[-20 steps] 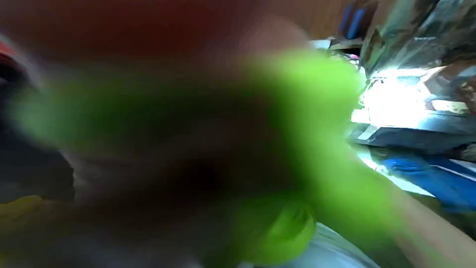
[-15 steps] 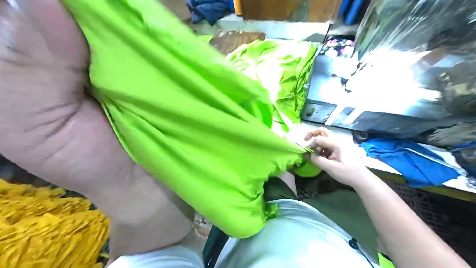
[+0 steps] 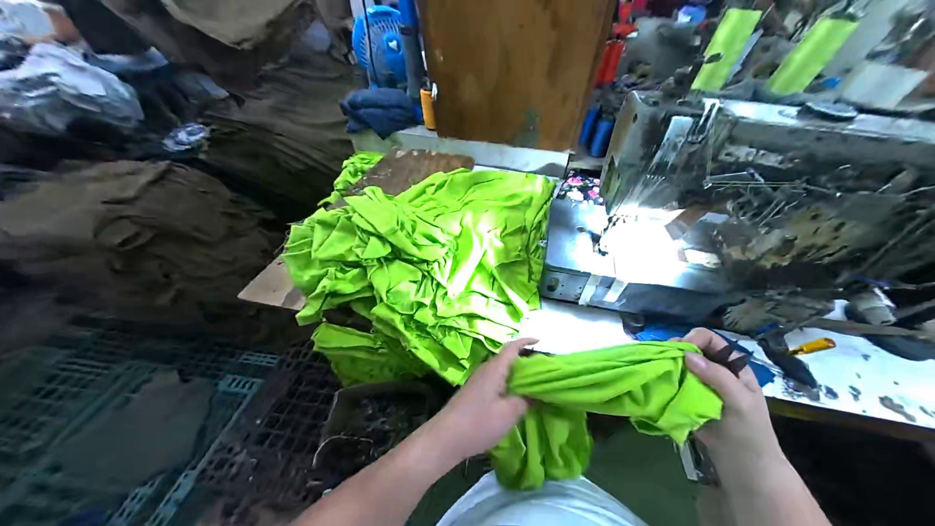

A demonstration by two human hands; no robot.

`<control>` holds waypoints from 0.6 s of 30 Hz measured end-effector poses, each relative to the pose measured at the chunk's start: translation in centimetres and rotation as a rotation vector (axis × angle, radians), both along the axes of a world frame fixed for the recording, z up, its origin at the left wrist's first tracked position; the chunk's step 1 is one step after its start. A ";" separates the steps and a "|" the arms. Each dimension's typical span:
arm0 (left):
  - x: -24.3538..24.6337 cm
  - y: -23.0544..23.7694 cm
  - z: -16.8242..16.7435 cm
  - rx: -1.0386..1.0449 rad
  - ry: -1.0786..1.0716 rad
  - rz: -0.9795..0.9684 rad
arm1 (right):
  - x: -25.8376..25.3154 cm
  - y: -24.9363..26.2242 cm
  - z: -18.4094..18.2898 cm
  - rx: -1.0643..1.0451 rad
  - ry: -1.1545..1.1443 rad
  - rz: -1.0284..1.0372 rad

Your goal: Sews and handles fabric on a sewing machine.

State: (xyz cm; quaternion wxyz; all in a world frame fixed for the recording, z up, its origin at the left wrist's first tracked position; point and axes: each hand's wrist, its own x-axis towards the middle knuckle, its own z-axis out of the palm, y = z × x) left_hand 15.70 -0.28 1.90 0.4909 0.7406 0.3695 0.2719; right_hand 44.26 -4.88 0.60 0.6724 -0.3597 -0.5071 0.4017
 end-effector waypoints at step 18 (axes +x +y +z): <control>15.2 29.8 11.0 0.454 -0.275 0.102 | 3.7 2.5 -6.1 -0.332 -0.420 -0.151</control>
